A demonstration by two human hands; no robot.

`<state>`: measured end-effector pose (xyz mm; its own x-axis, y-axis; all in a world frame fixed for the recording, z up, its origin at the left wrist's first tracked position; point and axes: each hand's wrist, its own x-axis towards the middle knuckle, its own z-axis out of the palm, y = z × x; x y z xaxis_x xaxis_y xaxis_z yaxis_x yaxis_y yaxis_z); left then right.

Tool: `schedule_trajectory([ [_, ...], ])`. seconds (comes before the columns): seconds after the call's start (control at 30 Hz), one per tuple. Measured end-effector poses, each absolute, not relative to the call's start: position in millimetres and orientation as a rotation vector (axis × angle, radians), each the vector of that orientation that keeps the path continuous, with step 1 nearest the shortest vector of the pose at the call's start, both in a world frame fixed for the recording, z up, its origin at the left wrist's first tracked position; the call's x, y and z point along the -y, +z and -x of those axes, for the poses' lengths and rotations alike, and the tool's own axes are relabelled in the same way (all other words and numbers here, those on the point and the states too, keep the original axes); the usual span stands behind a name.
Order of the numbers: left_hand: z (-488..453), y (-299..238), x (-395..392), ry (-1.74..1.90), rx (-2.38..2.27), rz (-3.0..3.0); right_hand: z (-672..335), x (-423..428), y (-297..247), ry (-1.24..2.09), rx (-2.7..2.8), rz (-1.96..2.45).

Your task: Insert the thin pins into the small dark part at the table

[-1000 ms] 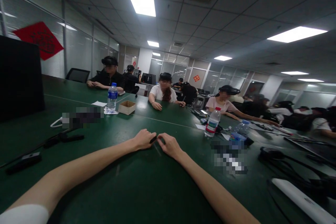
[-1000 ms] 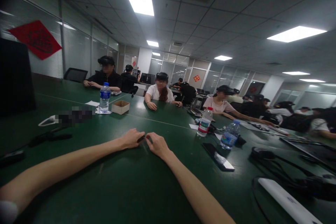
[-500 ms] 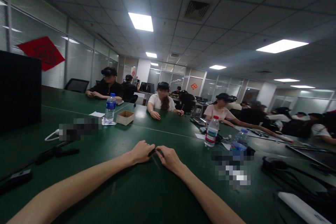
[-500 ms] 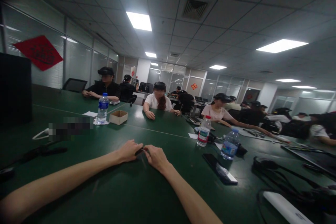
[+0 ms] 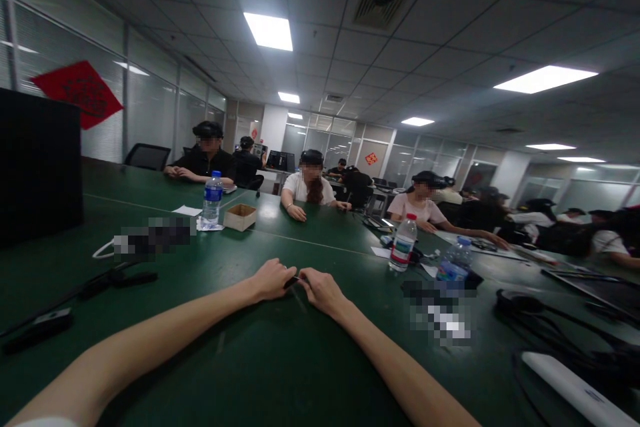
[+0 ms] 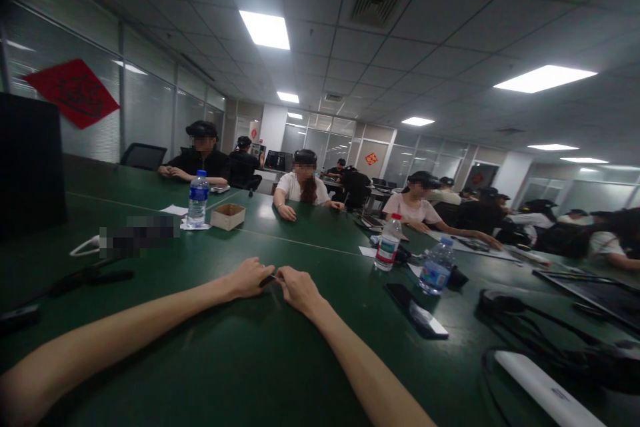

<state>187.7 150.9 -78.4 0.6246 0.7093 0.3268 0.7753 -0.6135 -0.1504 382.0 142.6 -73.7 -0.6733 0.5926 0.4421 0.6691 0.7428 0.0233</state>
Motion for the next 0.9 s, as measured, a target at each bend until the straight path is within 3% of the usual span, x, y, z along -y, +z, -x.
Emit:
schedule_trajectory([
  [0.63, -186.8, -75.8, -148.0, -0.400, 1.305, 2.604, -377.1, -137.2, -72.8, -0.624, 2.569, 1.070],
  [0.9, -186.0, -76.7, -149.3, -0.401, 1.317, 2.625, -377.7, -141.6, -75.9, -0.626, 2.584, 1.005],
])
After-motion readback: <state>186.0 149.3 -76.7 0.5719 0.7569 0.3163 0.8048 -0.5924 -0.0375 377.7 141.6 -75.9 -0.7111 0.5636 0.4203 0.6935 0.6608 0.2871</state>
